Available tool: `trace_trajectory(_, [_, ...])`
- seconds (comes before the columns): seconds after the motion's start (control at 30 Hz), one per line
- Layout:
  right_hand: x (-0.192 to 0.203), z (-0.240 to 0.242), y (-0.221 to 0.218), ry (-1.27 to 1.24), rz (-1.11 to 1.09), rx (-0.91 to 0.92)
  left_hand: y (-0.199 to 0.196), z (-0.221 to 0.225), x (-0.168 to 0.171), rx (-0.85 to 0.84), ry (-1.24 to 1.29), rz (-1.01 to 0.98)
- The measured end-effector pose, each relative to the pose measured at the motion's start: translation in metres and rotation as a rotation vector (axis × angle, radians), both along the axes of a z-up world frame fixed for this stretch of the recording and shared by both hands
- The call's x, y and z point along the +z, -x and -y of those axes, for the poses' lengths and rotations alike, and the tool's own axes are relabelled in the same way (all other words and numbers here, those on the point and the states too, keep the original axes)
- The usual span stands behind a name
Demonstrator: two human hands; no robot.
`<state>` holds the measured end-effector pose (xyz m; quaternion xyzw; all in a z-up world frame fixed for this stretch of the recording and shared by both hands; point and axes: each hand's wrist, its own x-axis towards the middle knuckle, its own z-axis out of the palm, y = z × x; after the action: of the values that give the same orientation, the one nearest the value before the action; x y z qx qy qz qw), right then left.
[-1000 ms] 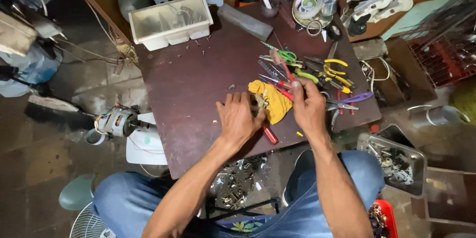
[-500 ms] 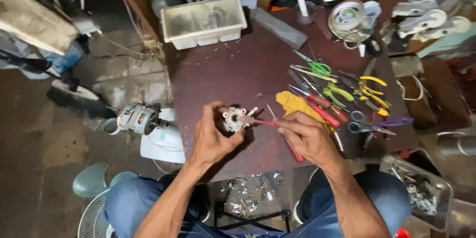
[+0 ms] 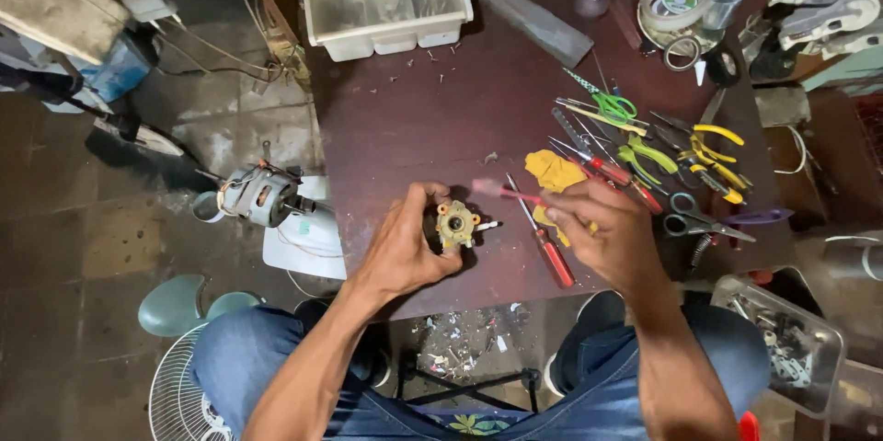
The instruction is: Disassembling a fan motor to remove the core and other internal components using hand tools.
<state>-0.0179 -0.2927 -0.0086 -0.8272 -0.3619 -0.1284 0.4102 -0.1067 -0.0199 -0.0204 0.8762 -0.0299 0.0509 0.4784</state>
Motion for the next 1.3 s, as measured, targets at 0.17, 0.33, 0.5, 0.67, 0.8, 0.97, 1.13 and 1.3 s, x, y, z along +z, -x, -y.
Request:
trace_trajectory(0.17, [0.0, 0.0, 0.004, 0.094, -0.016, 0.011, -0.001, 0.004, -0.003, -0.025, 0.001, 0.004])
trace_trajectory(0.33, [0.003, 0.0, 0.006, 0.022, -0.093, 0.045, -0.002, 0.004, -0.008, -0.018, -0.047, 0.065])
trace_trajectory(0.5, [-0.009, 0.009, -0.01, -0.022, 0.039, -0.138, -0.003, 0.003, 0.005, 0.009, 0.397, -0.057])
trace_trajectory(0.67, [0.006, 0.006, -0.002, -0.131, -0.111, -0.041, -0.012, -0.005, -0.016, -0.061, 0.82, -0.113])
trace_trajectory(0.8, [0.017, 0.005, 0.003, -0.199, -0.185, 0.01, -0.012, -0.002, -0.015, -0.107, 0.917, -0.116])
trace_trajectory(0.97, [0.025, 0.005, 0.003, -0.179, -0.252, 0.062, -0.014, -0.003, -0.012, -0.12, 0.865, -0.089])
trace_trajectory(1.13, [0.026, 0.002, 0.002, -0.169, -0.248, 0.133, -0.015, -0.004, -0.015, -0.126, 0.859, -0.086])
trace_trajectory(1.3, [0.022, 0.006, -0.001, -0.171, -0.24, 0.215, -0.015, 0.0, -0.014, -0.127, 0.882, -0.083])
